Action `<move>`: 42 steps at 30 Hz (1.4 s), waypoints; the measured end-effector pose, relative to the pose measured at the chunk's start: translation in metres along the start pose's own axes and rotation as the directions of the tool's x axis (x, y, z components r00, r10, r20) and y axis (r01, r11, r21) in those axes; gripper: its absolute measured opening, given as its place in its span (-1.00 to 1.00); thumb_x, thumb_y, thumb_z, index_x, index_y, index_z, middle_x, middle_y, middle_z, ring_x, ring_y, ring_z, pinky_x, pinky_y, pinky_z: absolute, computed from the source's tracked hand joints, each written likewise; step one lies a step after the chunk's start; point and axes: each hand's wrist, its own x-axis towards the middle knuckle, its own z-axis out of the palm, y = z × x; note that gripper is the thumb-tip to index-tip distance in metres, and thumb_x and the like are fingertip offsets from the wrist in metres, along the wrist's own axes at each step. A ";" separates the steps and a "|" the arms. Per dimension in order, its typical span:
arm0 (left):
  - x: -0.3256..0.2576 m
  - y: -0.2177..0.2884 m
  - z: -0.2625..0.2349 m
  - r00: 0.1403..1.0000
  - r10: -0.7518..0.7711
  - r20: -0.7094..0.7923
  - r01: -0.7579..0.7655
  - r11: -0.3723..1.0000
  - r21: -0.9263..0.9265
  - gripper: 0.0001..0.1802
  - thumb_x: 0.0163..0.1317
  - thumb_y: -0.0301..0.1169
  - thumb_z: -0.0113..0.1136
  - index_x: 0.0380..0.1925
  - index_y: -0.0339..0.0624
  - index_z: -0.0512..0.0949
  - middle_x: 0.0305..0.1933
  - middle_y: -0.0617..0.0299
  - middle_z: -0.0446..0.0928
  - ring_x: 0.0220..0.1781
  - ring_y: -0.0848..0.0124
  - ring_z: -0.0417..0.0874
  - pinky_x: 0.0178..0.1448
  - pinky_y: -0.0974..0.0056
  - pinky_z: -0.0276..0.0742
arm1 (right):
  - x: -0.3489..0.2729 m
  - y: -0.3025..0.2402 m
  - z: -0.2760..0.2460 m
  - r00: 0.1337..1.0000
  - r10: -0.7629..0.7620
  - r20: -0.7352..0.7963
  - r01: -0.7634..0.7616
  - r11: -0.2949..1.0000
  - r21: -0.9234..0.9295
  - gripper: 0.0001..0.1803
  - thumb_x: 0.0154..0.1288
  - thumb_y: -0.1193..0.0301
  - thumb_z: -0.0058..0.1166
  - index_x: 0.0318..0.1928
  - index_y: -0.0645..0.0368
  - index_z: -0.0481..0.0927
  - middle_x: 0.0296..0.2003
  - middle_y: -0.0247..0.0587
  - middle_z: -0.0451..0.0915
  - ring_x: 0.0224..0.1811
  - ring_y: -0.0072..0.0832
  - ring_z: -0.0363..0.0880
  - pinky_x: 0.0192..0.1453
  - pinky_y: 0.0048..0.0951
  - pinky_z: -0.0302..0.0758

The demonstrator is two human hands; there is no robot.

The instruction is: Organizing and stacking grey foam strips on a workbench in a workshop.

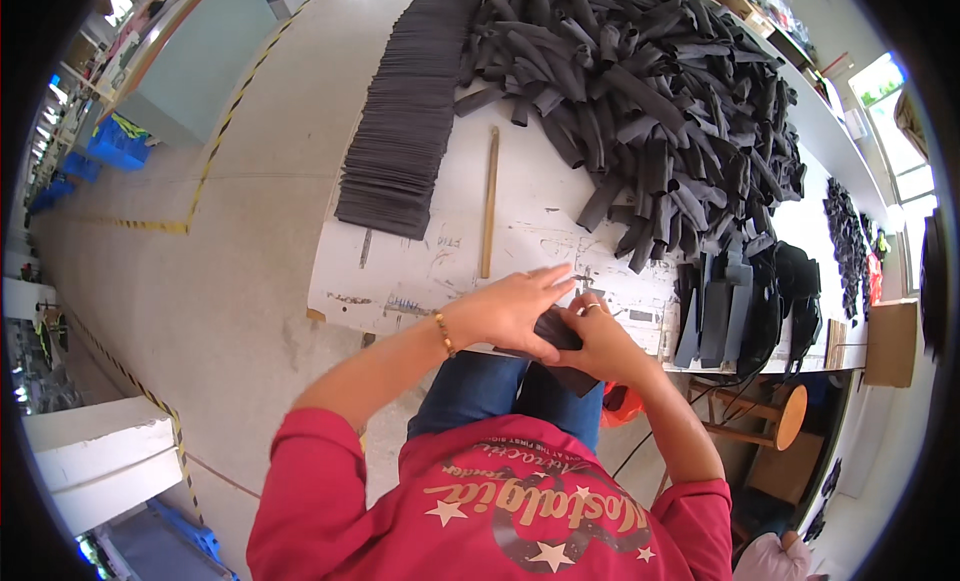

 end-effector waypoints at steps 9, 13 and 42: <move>0.010 0.005 0.010 0.969 -0.058 0.240 -0.045 0.912 0.407 -0.05 -0.22 0.09 0.44 0.04 -0.50 0.43 0.16 -0.24 0.44 0.18 0.00 0.49 0.26 0.09 0.33 | -0.004 0.006 0.041 0.985 0.062 -0.162 -0.068 0.997 -0.032 0.16 -0.09 -0.07 0.40 0.41 0.23 0.10 0.25 0.42 0.28 0.36 0.21 0.22 0.41 0.09 0.14; 0.018 0.013 0.007 0.950 -0.146 0.276 -0.010 0.870 0.493 0.01 -0.36 0.12 0.49 0.00 -0.46 0.43 -0.06 -0.08 0.50 0.03 0.05 0.52 0.20 0.10 0.35 | -0.005 -0.003 0.036 0.960 0.076 -0.271 -0.116 0.985 -0.131 0.30 -0.21 -0.16 0.42 0.43 0.28 0.04 0.14 0.28 0.42 0.20 0.11 0.38 0.29 0.05 0.21; 0.047 -0.013 0.015 0.961 0.100 -0.259 0.005 0.927 0.375 -0.07 -0.29 -0.20 0.55 0.11 -0.34 0.32 0.07 0.00 0.36 0.20 0.08 0.39 0.32 0.11 0.33 | 0.023 0.038 -0.004 0.855 -0.165 -0.491 -0.038 0.926 -0.377 -0.12 -0.31 0.19 0.48 0.07 0.25 0.36 -0.08 -0.03 0.50 0.03 -0.12 0.44 0.15 -0.14 0.26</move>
